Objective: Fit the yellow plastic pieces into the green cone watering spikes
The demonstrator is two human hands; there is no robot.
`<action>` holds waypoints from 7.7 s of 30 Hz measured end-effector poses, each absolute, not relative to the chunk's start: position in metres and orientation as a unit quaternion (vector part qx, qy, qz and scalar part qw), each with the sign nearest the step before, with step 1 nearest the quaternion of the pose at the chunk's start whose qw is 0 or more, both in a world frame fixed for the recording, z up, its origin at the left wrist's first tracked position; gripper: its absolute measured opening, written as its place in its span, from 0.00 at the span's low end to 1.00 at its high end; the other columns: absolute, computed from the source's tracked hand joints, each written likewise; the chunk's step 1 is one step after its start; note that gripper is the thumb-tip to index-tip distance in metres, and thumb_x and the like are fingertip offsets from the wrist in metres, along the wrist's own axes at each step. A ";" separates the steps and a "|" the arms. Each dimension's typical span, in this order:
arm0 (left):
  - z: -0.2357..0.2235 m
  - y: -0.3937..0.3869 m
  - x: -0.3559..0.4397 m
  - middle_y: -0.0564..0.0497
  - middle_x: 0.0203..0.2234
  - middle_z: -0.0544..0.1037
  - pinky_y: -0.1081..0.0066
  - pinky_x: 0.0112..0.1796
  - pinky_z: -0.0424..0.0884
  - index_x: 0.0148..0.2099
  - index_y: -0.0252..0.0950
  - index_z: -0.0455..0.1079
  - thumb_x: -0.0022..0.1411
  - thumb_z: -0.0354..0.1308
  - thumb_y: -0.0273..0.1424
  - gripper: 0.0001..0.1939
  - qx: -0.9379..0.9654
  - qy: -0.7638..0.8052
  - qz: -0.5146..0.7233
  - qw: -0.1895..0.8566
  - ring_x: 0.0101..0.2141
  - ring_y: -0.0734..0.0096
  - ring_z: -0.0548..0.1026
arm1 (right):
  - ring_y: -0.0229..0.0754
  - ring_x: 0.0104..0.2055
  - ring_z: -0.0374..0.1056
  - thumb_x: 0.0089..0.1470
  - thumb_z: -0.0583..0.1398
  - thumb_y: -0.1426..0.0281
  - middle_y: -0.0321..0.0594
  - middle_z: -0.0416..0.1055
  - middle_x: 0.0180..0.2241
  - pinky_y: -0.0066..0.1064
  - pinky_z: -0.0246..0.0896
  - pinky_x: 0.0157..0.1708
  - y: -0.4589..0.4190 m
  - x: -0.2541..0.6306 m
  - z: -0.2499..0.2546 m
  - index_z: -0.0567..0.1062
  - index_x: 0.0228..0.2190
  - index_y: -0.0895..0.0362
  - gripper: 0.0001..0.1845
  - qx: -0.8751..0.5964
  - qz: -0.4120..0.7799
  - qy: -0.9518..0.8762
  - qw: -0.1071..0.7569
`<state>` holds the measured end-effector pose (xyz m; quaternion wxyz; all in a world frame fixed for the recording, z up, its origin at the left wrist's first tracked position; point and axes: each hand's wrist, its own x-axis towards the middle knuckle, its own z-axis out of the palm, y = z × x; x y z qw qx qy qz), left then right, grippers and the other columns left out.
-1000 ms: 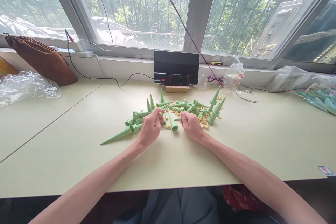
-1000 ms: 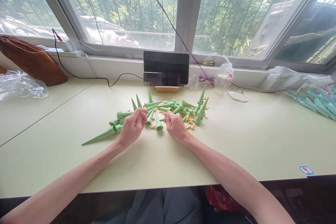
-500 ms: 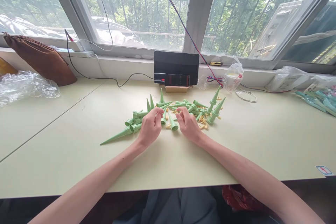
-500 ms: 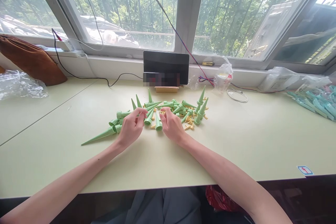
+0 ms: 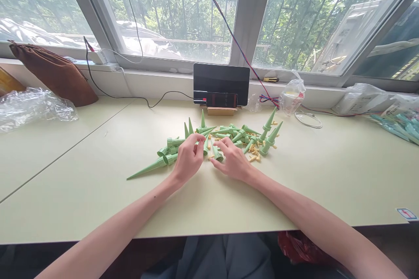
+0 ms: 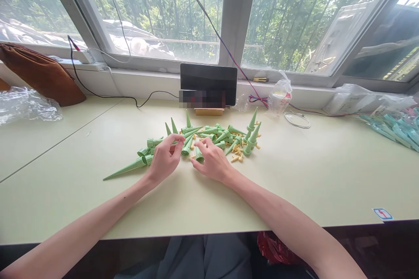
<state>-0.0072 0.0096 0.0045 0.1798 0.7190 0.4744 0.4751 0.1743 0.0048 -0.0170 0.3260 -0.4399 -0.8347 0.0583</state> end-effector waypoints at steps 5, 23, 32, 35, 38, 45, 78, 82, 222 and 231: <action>0.005 0.009 -0.007 0.53 0.30 0.72 0.74 0.21 0.57 0.39 0.37 0.66 0.66 0.49 0.30 0.05 0.720 0.476 0.471 0.179 0.17 0.79 0.60 | 0.34 0.25 0.60 0.57 0.59 0.67 0.43 0.64 0.46 0.32 0.65 0.29 0.004 0.175 -0.016 0.65 0.51 0.53 0.20 -0.436 0.091 -0.840 0.310; 0.008 0.003 -0.005 0.54 0.30 0.72 0.77 0.19 0.58 0.42 0.39 0.64 0.65 0.53 0.36 0.07 0.721 0.477 0.439 0.246 0.15 0.82 0.62 | 0.40 0.34 0.69 0.62 0.51 0.70 0.41 0.65 0.39 0.33 0.67 0.31 0.009 0.174 -0.016 0.65 0.42 0.55 0.08 -0.459 0.226 -0.710 0.485; 0.012 -0.003 -0.001 0.54 0.31 0.78 0.78 0.16 0.56 0.43 0.40 0.61 0.66 0.54 0.40 0.11 0.743 0.446 0.391 0.311 0.12 0.85 0.58 | 0.36 0.27 0.70 0.64 0.47 0.68 0.35 0.64 0.35 0.34 0.69 0.30 -0.005 0.168 -0.006 0.60 0.45 0.54 0.08 -0.383 0.342 -0.693 0.505; 0.012 -0.003 -0.002 0.53 0.32 0.79 0.77 0.17 0.60 0.45 0.40 0.61 0.66 0.54 0.41 0.12 0.739 0.439 0.390 0.331 0.12 0.84 0.62 | 0.35 0.26 0.69 0.65 0.47 0.68 0.35 0.65 0.35 0.35 0.69 0.31 -0.005 0.167 -0.007 0.59 0.46 0.53 0.08 -0.368 0.363 -0.692 0.504; 0.012 -0.002 -0.003 0.53 0.32 0.78 0.77 0.17 0.63 0.47 0.40 0.63 0.66 0.54 0.41 0.13 0.730 0.425 0.392 0.364 0.14 0.82 0.65 | 0.35 0.26 0.69 0.66 0.47 0.67 0.35 0.65 0.36 0.37 0.69 0.33 -0.002 0.166 -0.013 0.59 0.47 0.53 0.09 -0.349 0.386 -0.682 0.514; 0.012 0.001 -0.002 0.49 0.35 0.78 0.77 0.15 0.63 0.49 0.40 0.70 0.64 0.57 0.41 0.15 0.693 0.386 0.428 0.433 0.14 0.82 0.66 | 0.33 0.26 0.68 0.66 0.46 0.66 0.39 0.64 0.43 0.39 0.73 0.33 0.002 0.164 -0.015 0.60 0.48 0.52 0.10 -0.328 0.414 -0.667 0.525; 0.012 0.013 -0.008 0.55 0.35 0.65 0.80 0.13 0.58 0.46 0.41 0.66 0.59 0.62 0.42 0.17 0.597 0.457 0.523 0.401 0.16 0.87 0.64 | 0.51 0.59 0.57 0.64 0.53 0.72 0.46 0.63 0.59 0.50 0.57 0.59 0.012 0.171 -0.025 0.68 0.53 0.54 0.17 -0.350 0.125 -0.878 0.301; 0.012 0.012 -0.008 0.54 0.35 0.65 0.80 0.13 0.58 0.46 0.41 0.66 0.59 0.62 0.42 0.17 0.598 0.460 0.522 0.397 0.16 0.87 0.64 | 0.51 0.59 0.56 0.63 0.54 0.72 0.47 0.65 0.57 0.48 0.57 0.59 0.011 0.172 -0.026 0.67 0.54 0.55 0.18 -0.353 0.132 -0.873 0.309; 0.007 0.008 -0.006 0.48 0.38 0.75 0.62 0.33 0.81 0.58 0.39 0.62 0.61 0.61 0.37 0.25 0.679 0.402 0.443 0.425 0.32 0.68 0.78 | 0.41 0.34 0.73 0.63 0.56 0.66 0.40 0.73 0.37 0.37 0.73 0.39 0.006 0.176 -0.015 0.73 0.40 0.54 0.07 -0.410 0.213 -0.672 0.580; 0.007 0.008 -0.007 0.47 0.39 0.75 0.63 0.32 0.80 0.59 0.39 0.62 0.62 0.61 0.36 0.25 0.688 0.394 0.436 0.426 0.35 0.65 0.77 | 0.42 0.37 0.74 0.62 0.58 0.67 0.40 0.75 0.38 0.36 0.73 0.39 0.005 0.175 -0.015 0.74 0.41 0.54 0.07 -0.398 0.227 -0.674 0.579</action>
